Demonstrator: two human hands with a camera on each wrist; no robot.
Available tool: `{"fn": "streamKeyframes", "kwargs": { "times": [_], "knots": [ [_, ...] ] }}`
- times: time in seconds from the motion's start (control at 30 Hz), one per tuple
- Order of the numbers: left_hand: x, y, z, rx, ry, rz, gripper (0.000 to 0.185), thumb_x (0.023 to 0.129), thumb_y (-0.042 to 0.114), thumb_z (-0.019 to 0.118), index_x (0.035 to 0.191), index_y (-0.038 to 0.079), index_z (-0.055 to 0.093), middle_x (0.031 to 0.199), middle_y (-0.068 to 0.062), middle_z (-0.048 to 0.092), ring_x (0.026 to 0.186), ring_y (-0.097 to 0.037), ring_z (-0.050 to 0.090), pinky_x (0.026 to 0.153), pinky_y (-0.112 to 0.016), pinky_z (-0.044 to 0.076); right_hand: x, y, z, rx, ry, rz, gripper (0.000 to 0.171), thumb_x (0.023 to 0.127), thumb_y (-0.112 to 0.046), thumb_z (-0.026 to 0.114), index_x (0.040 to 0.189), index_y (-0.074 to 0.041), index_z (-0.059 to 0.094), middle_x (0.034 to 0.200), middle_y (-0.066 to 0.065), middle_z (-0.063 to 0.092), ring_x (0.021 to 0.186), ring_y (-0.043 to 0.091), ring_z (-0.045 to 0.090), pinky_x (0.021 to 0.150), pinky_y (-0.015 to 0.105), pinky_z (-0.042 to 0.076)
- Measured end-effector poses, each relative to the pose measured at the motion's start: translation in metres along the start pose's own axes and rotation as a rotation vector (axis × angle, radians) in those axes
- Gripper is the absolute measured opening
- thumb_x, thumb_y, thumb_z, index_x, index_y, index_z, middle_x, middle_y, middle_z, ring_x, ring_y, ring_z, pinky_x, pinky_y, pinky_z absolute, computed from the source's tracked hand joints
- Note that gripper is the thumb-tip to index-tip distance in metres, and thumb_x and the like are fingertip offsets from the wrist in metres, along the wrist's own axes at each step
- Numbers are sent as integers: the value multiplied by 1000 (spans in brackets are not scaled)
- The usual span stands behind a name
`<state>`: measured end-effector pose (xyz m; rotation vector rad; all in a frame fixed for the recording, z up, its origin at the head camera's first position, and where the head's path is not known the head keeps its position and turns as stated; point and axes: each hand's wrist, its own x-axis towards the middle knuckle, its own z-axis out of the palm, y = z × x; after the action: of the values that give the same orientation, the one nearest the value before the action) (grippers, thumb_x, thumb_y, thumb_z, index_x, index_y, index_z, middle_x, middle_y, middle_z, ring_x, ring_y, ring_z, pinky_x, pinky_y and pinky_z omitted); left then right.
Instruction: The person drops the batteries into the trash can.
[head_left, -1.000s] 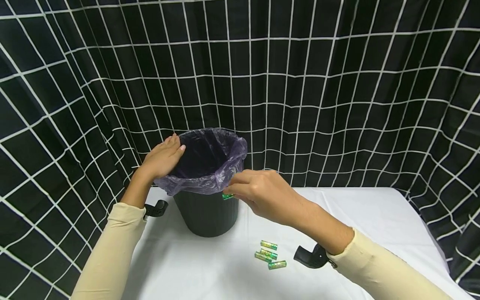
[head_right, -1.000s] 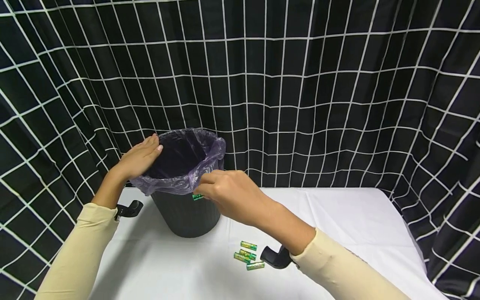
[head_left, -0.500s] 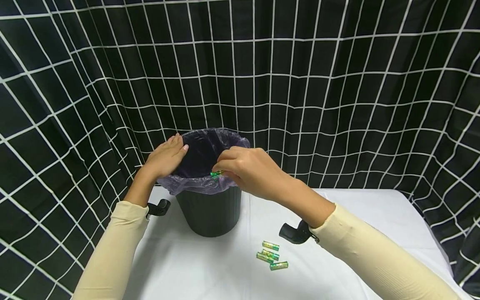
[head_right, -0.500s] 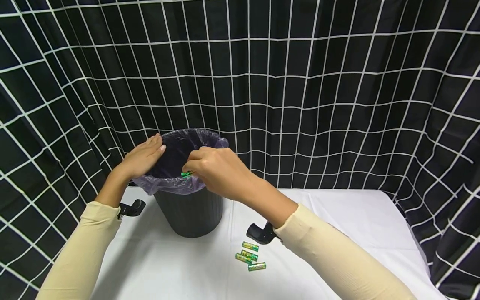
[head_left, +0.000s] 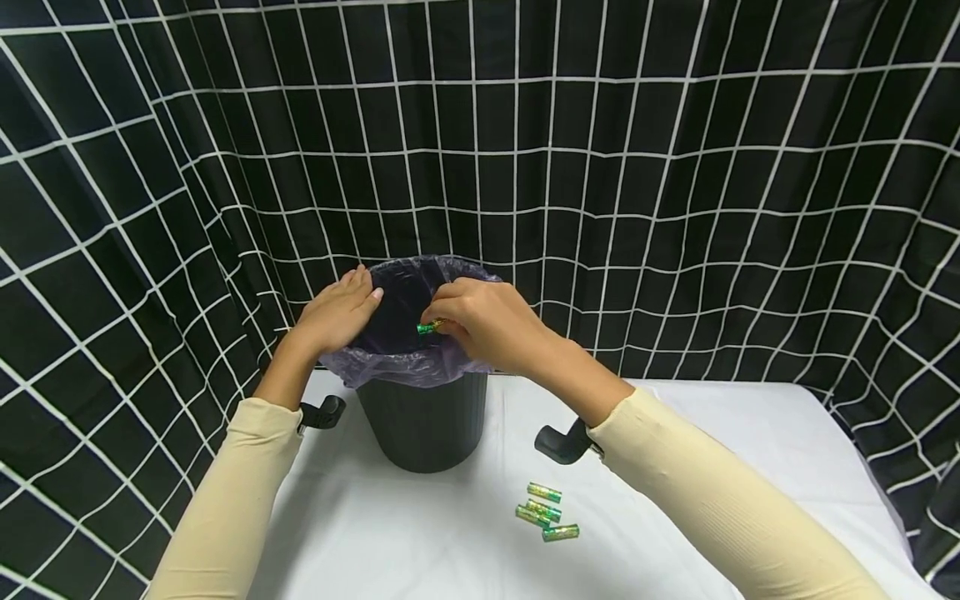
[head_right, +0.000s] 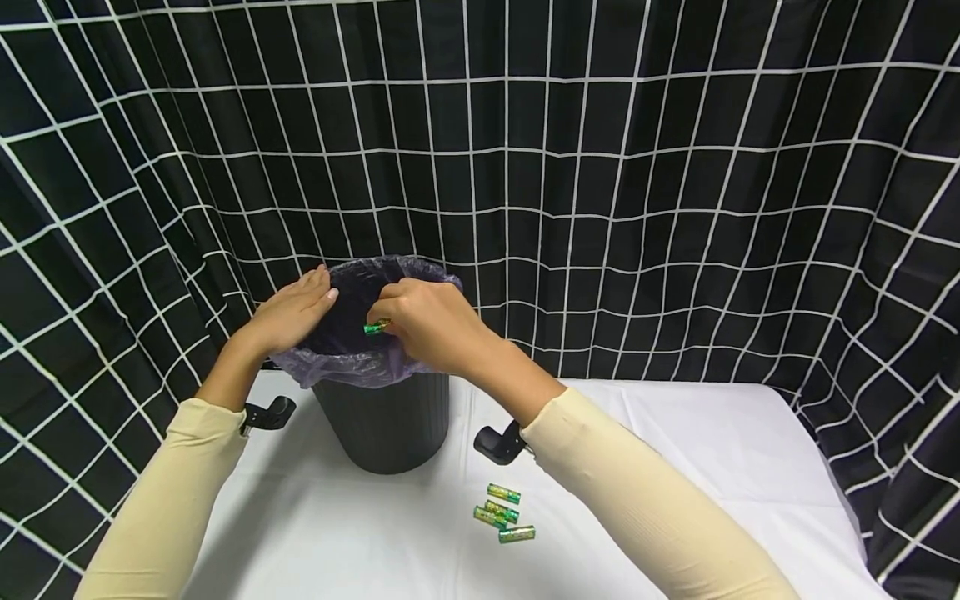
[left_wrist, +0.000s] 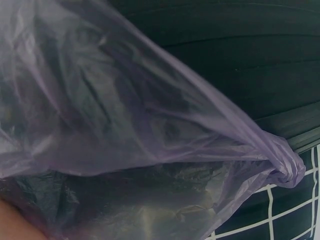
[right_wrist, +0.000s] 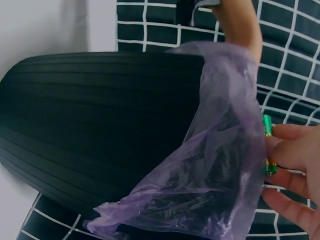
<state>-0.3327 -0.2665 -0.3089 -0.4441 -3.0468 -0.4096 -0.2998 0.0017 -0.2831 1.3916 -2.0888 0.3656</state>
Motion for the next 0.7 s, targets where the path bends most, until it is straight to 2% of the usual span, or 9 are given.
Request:
{"fn": "streamKeyframes", "kwargs": {
  "times": [0.3, 0.7],
  "knots": [
    [0, -2, -1, 1, -6, -4, 66, 112, 38, 13, 157, -10, 8, 167, -26, 1, 155, -39, 1, 126, -48, 3, 12, 11, 13, 10, -71, 68, 22, 85, 1, 79, 103, -13, 81, 103, -2, 75, 97, 17, 71, 75, 30, 58],
    [0, -1, -1, -6, -4, -4, 66, 112, 37, 14, 157, -11, 8, 167, -26, 2, 155, -40, 2, 125, -49, 4, 13, 19, 28, 52, -87, 125, 20, 86, -1, 79, 103, -12, 81, 104, -2, 75, 98, 16, 71, 78, 29, 59]
  ]
}}
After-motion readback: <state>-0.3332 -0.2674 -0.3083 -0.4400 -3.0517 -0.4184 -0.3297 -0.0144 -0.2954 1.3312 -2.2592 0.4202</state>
